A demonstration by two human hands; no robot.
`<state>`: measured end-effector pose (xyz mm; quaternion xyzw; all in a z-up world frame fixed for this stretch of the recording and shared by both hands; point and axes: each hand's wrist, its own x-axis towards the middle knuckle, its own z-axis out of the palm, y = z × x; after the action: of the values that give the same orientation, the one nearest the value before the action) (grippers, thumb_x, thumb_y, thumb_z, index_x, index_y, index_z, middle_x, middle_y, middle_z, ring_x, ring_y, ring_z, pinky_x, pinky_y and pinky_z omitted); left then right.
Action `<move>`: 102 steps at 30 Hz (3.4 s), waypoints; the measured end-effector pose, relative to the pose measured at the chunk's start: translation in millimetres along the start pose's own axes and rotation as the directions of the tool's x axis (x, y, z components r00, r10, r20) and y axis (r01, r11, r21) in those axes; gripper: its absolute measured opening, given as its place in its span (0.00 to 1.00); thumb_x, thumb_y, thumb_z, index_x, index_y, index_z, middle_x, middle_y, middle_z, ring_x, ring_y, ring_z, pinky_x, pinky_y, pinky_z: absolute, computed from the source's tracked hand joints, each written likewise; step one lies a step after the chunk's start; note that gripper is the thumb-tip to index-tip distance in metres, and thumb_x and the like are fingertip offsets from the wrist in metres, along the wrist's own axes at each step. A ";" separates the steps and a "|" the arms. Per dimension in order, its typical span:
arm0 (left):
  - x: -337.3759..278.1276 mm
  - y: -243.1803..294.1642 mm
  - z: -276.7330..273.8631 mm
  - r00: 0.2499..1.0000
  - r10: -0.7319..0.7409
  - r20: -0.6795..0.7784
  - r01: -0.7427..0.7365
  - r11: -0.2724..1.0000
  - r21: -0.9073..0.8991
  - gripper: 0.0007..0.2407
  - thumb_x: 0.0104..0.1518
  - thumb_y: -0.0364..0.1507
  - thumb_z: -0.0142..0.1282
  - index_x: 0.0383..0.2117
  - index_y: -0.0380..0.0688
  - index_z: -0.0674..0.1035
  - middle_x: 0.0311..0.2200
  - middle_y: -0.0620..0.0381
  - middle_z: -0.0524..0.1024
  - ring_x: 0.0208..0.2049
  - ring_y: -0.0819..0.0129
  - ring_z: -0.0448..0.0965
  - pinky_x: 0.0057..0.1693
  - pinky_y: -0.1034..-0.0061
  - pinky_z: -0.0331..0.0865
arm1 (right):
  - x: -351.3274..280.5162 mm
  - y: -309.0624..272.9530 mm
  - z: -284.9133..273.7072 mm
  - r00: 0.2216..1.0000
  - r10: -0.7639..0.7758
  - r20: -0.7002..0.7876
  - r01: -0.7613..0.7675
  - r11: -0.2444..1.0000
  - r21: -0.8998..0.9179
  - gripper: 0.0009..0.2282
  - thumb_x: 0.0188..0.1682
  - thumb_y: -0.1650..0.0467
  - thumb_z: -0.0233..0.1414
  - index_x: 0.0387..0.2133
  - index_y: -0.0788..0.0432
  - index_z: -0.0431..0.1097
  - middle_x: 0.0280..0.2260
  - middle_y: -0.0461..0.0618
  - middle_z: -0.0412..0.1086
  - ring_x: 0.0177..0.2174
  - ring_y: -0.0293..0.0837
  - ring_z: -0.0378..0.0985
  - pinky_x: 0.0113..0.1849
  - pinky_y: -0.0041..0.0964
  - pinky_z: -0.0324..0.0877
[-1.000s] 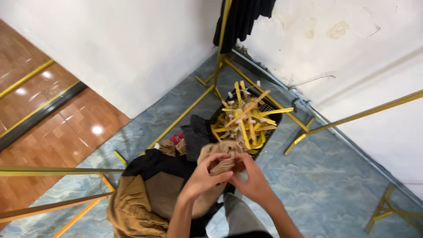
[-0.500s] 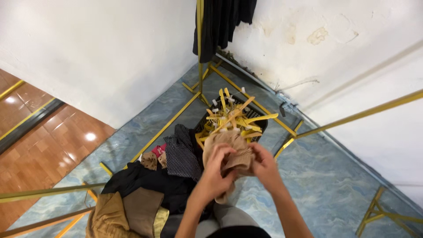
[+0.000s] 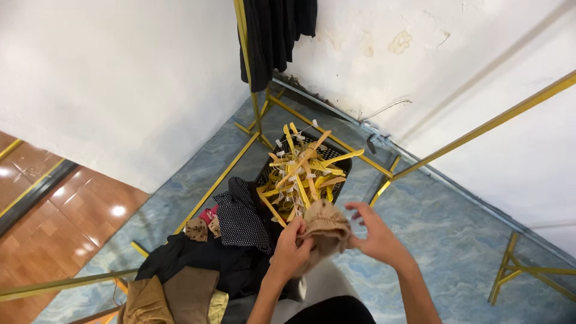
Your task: The person picks up garments from a pile on the floor, places them on hangers, and hangs them on a metal clothing rack. The person handles black shorts, light grey shorts, a black dress, and a beige top, using both plastic and wooden hangers.
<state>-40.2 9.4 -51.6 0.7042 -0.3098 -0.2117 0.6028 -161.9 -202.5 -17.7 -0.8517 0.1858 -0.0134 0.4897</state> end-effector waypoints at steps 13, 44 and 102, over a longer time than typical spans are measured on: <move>39.0 -3.3 -15.9 0.970 -0.093 0.225 0.067 0.990 0.120 0.14 0.43 0.24 0.67 0.35 0.42 0.74 0.37 0.53 0.72 0.39 0.60 0.77 0.44 0.70 0.71 | 70.2 -9.1 6.6 0.887 -0.106 0.449 0.077 0.994 0.083 0.19 0.36 0.67 0.67 0.42 0.55 0.75 0.32 0.49 0.73 0.32 0.49 0.73 0.35 0.43 0.69; 189.7 -143.5 -2.9 0.861 -0.479 0.171 0.401 0.846 0.351 0.11 0.40 0.18 0.59 0.31 0.40 0.81 0.35 0.52 0.78 0.41 0.56 0.80 0.51 0.69 0.72 | 251.6 245.5 -118.7 0.988 0.150 0.044 -0.117 0.893 -0.435 0.10 0.28 0.79 0.54 0.24 0.56 0.75 0.31 0.53 0.76 0.38 0.57 0.77 0.38 0.49 0.72; 167.9 -168.7 9.0 0.872 -0.310 -0.378 0.424 0.865 0.268 0.08 0.58 0.19 0.52 0.42 0.38 0.74 0.41 0.46 0.75 0.41 0.53 0.78 0.46 0.67 0.73 | 318.0 158.4 -78.8 0.936 -0.351 -0.019 0.352 0.934 0.054 0.03 0.49 0.77 0.53 0.29 0.67 0.67 0.28 0.55 0.67 0.30 0.51 0.70 0.31 0.41 0.66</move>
<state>105.0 -99.5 -206.0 0.8695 -0.0974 -0.1487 0.4608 69.8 -444.2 -160.2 -0.8569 0.0324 -0.1100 0.5026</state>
